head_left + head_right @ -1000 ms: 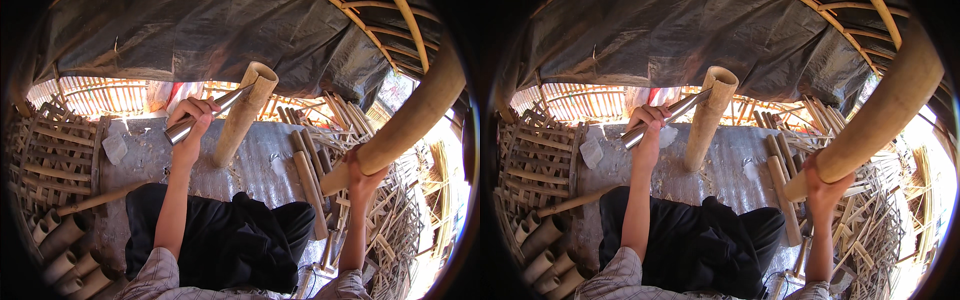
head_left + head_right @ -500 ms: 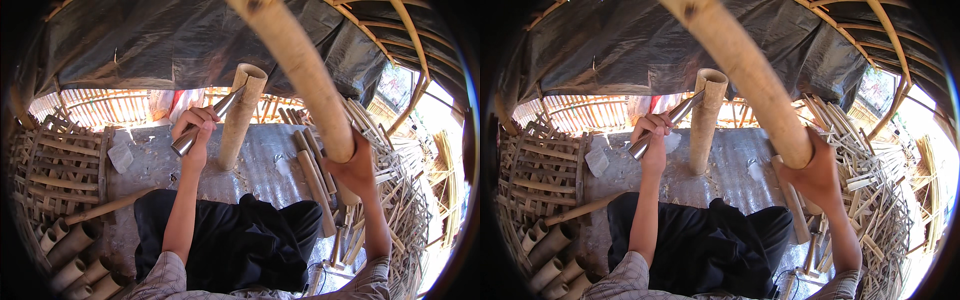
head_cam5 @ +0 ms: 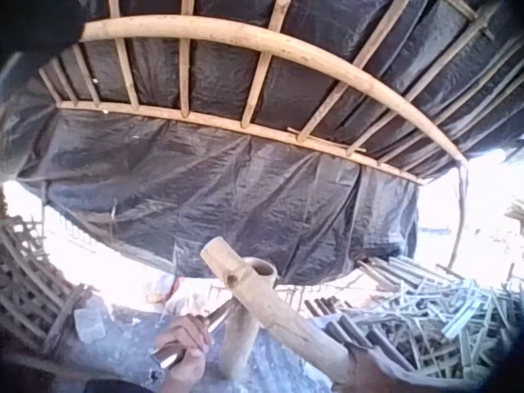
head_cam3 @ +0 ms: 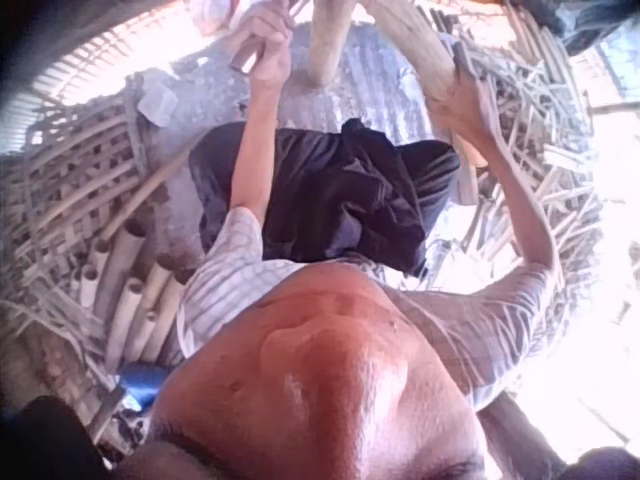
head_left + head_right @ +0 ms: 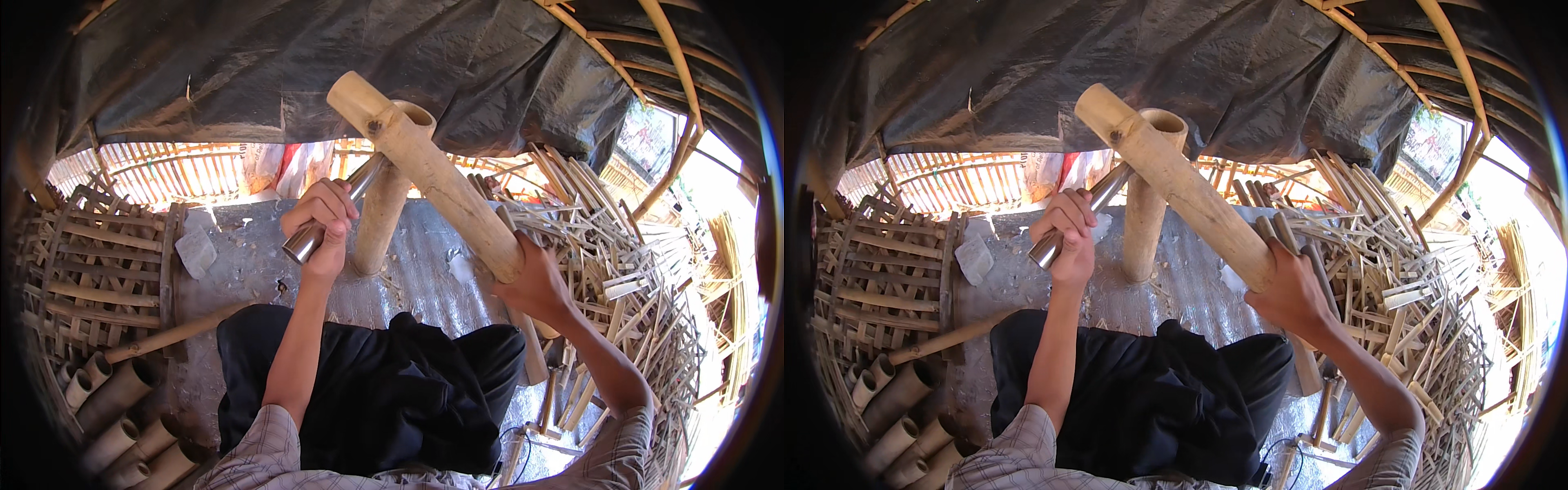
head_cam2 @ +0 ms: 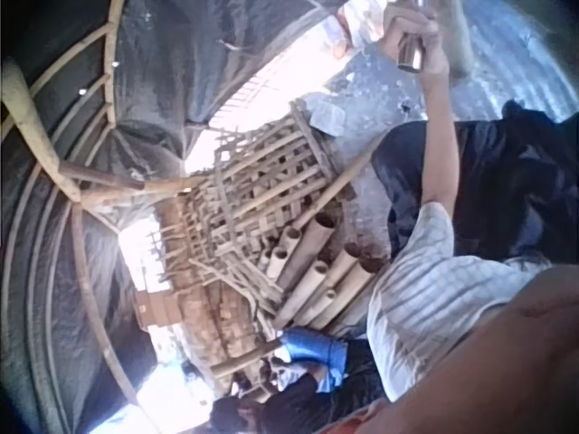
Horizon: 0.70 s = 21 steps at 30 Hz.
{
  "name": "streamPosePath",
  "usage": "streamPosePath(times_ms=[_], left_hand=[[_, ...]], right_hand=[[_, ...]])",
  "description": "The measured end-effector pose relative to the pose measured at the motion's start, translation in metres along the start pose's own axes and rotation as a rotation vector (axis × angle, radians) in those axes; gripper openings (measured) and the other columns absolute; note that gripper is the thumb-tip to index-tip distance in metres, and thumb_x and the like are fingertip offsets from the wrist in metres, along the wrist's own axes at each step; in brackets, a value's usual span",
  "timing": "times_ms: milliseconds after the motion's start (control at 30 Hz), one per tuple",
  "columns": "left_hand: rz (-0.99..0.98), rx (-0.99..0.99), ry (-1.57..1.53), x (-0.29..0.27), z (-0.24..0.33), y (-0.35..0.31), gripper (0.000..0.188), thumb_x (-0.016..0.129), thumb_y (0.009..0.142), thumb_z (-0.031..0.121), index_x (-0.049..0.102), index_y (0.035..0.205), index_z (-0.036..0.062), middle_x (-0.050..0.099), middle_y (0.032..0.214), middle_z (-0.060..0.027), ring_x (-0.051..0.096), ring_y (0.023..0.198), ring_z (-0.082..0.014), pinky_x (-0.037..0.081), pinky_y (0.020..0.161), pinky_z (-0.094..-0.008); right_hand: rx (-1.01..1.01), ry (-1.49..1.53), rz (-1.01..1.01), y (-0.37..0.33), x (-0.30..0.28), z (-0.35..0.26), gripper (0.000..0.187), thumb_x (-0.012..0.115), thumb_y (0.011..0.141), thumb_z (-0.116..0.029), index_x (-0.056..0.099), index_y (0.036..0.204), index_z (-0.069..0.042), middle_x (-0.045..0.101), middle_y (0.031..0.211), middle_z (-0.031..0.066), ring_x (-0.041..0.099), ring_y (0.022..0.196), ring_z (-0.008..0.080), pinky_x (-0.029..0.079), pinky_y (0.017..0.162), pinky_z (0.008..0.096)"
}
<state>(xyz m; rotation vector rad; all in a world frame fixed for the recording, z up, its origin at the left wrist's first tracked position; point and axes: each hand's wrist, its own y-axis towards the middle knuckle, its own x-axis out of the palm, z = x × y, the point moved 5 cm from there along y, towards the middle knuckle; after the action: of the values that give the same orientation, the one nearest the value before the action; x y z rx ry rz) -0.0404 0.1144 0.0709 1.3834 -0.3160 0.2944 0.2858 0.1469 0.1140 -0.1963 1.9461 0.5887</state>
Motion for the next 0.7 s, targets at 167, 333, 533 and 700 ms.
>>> streamPosePath(times_ms=[167,333,533,700], left_hand=[[0.039,-0.116,-0.161,0.001,-0.004,-0.002,0.038,0.068,0.098,0.013,0.050,0.065,0.0068,0.054,0.069,-0.0046,0.056,0.070,-0.0194,0.048,0.090,-0.0439],[-0.088,-0.103,-0.129,0.025,0.000,-0.004,0.036,0.064,0.096,0.003,0.048,0.064,0.0042,0.056,0.069,-0.0074,0.058,0.069,-0.0203,0.051,0.085,-0.0433],[-0.056,-0.091,-0.155,0.034,0.001,-0.010,0.039,0.060,0.094,-0.004,0.040,0.062,0.0049,0.053,0.066,-0.0078,0.055,0.065,-0.0204,0.049,0.080,-0.0421],[-0.036,-0.062,-0.090,0.027,-0.002,-0.004,0.040,0.059,0.096,0.000,0.038,0.062,0.0057,0.050,0.064,-0.0075,0.052,0.063,-0.0199,0.048,0.077,-0.0415]], right_hand=[[-0.058,-0.046,0.295,0.004,-0.074,-0.025,0.064,0.083,0.066,-0.014,0.063,0.124,0.003,0.074,0.097,0.0246,0.076,0.090,0.0387,0.058,0.085,0.0449],[-0.054,0.261,0.510,0.016,-0.123,-0.045,0.041,0.078,0.074,-0.004,0.064,0.112,0.003,0.072,0.092,0.0124,0.069,0.083,0.0199,0.055,0.076,0.0346],[-0.065,0.008,0.137,-0.021,-0.031,-0.031,0.051,0.081,0.070,-0.016,0.066,0.115,0.004,0.073,0.092,0.0170,0.073,0.083,0.0284,0.057,0.081,0.0385],[0.076,-0.005,-0.032,-0.023,-0.039,-0.016,0.064,0.078,0.065,-0.016,0.062,0.125,0.002,0.073,0.094,0.0228,0.073,0.083,0.0348,0.057,0.083,0.0416]])
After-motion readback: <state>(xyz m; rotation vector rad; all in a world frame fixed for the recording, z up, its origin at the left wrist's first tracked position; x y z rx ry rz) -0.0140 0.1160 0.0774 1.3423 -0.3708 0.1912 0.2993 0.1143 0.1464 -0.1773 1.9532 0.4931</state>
